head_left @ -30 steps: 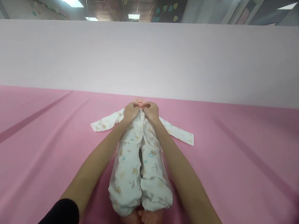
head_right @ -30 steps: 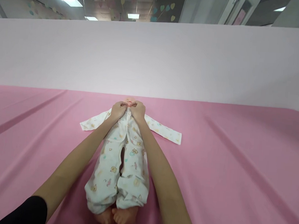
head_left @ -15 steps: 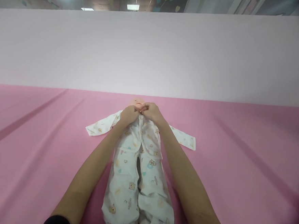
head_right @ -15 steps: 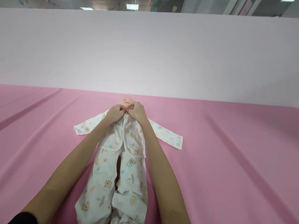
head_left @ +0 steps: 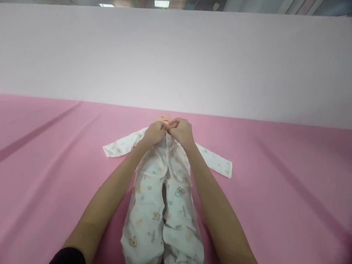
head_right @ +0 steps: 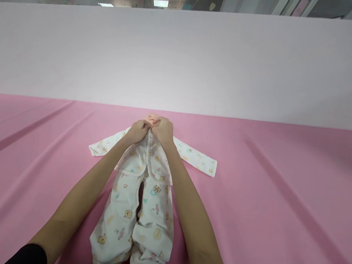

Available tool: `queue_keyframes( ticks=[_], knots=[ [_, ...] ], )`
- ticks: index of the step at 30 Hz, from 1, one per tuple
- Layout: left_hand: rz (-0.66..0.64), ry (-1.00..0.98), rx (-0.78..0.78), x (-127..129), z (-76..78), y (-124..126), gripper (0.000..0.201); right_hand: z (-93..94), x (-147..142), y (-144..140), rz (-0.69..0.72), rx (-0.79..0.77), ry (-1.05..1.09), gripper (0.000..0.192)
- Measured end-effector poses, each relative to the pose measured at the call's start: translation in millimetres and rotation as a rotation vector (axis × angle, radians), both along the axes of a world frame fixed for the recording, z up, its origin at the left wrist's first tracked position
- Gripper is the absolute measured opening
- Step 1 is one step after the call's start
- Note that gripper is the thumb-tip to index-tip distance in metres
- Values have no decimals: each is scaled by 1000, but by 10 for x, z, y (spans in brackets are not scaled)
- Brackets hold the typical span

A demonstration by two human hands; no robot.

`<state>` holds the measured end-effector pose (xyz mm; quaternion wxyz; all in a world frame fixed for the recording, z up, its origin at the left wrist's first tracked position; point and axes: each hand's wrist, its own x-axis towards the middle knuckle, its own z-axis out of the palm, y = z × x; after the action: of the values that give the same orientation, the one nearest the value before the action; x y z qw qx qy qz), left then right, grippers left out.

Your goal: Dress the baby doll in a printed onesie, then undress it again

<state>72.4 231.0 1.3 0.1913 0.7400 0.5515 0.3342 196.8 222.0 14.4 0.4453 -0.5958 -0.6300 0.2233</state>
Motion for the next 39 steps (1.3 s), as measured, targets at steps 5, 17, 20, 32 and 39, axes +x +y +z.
queue_keyframes(
  ticks=[5, 17, 20, 32, 39],
  knots=[
    [-33, -275, 39, 39, 49, -61, 21, 149, 103, -119, 173, -113, 372, 22],
    [-103, -166, -281, -68, 280, -277, 32, 397, 304, -456, 248, -241, -114, 5],
    [-125, -57, -320, -133, 360, -366, 36, 369, 270, -464, 296, -323, -255, 7],
    [-171, 15, -311, -149, 436, -437, 61, 305, 259, -403, 301, -284, -306, 13],
    [-189, -42, -261, -149, 424, -426, 59, 305, 274, -405, 290, -329, -245, 11]
  ],
)
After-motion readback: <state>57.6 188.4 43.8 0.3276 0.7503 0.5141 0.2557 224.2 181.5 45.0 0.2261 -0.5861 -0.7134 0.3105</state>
